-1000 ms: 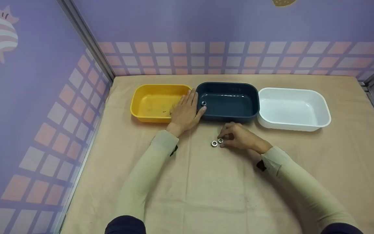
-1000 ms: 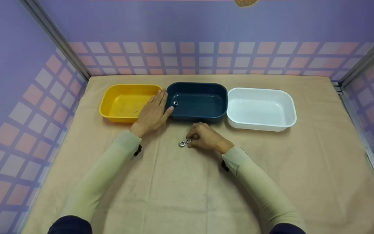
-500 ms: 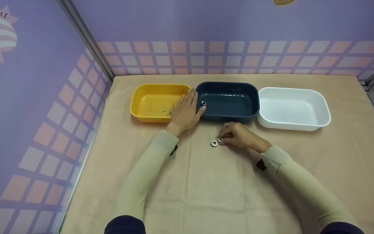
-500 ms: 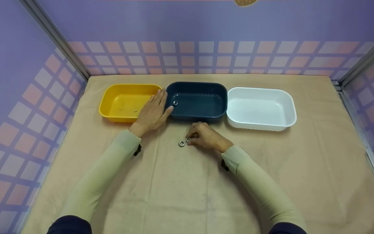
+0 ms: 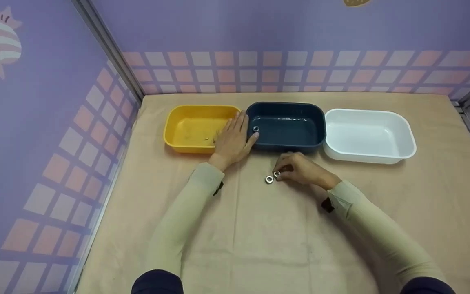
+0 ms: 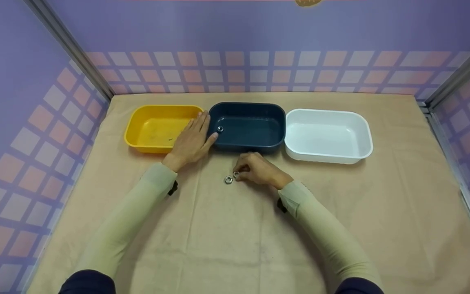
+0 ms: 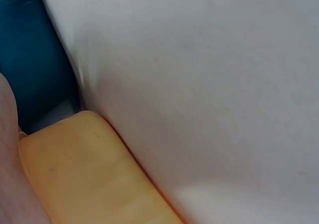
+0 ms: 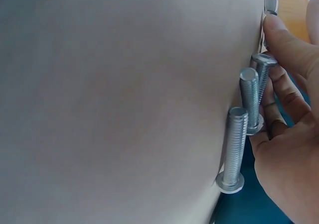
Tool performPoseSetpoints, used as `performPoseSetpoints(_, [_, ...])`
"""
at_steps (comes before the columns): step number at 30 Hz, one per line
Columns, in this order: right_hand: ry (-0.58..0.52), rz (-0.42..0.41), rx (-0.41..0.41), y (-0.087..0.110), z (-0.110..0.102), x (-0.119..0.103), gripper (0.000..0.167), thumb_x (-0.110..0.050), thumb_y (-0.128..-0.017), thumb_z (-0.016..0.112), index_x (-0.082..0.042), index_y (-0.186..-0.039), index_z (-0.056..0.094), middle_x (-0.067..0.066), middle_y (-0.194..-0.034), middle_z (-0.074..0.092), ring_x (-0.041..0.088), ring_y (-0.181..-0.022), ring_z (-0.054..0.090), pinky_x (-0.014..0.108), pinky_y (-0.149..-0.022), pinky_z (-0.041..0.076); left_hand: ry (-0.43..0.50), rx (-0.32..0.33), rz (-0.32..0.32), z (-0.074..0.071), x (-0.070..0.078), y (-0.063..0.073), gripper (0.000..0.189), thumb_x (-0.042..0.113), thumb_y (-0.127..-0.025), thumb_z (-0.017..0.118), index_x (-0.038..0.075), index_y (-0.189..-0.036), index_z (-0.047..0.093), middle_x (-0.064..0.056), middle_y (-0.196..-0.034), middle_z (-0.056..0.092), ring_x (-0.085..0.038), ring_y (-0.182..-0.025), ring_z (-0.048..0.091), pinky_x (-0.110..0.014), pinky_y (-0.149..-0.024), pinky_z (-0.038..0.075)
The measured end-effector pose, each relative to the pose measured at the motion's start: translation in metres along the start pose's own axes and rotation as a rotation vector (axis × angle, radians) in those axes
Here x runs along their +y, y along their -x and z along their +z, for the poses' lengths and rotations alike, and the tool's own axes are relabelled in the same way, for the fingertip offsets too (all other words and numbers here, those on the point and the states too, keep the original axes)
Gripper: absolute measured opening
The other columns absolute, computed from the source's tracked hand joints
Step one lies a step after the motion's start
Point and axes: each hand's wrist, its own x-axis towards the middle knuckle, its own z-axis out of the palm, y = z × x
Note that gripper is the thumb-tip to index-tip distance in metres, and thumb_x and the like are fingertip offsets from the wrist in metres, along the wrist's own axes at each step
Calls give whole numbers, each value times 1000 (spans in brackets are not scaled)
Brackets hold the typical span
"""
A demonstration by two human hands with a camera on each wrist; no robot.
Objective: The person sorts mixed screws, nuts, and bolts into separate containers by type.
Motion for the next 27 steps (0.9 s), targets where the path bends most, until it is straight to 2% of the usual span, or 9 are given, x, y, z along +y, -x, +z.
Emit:
performPoseSetpoints(7, [-18, -18, 22, 0, -4, -1, 14, -8, -93, 83, -6, -107, 84, 6, -104, 76, 22, -99, 69, 43, -88, 59, -5, 0, 0, 0, 0, -1, 80, 58, -114, 21, 1, -171, 13, -15, -181, 6, -28, -168, 6, -43, -137, 6])
performPoseSetpoints(15, [-25, -12, 48, 0, -5, -4, 14, -7, -94, 82, -6, -108, 83, 5, -103, 76, 22, -99, 69, 45, -90, 58, -1, -9, -5, 1, -1, 1, 80, 58, -114, 21, 2, -171, 11, -14, -181, 4, -28, -168, 5, -41, -137, 3])
performPoseSetpoints(18, [-40, 11, 49, -1, -7, -6, 15, -7, -96, 79, -6, -111, 82, 6, -105, 77, 21, -99, 69, 41, -90, 59, -7, -12, -9, 1, 0, 1, 80, 58, -114, 21, 2, -171, 11, -14, -181, 3, -27, -168, 5, -40, -137, 1])
performPoseSetpoints(23, [-72, 70, 51, 0, -14, -11, 20, -4, -99, 74, -2, -119, 80, 10, -113, 80, 19, -96, 72, 26, -81, 61, -2, 12, 4, 1, 0, 1, 81, 58, -114, 21, 0, -170, 13, -16, -180, 8, -28, -168, 6, -42, -137, 5])
performPoseSetpoints(27, [-70, 108, 72, 0, -19, -15, 23, -2, -100, 73, -1, -121, 79, 10, -116, 80, 20, -97, 75, 32, -82, 64, -3, 36, 20, 2, -1, 0, 81, 58, -114, 22, -1, -170, 15, -18, -180, 13, -29, -168, 7, -45, -137, 9])
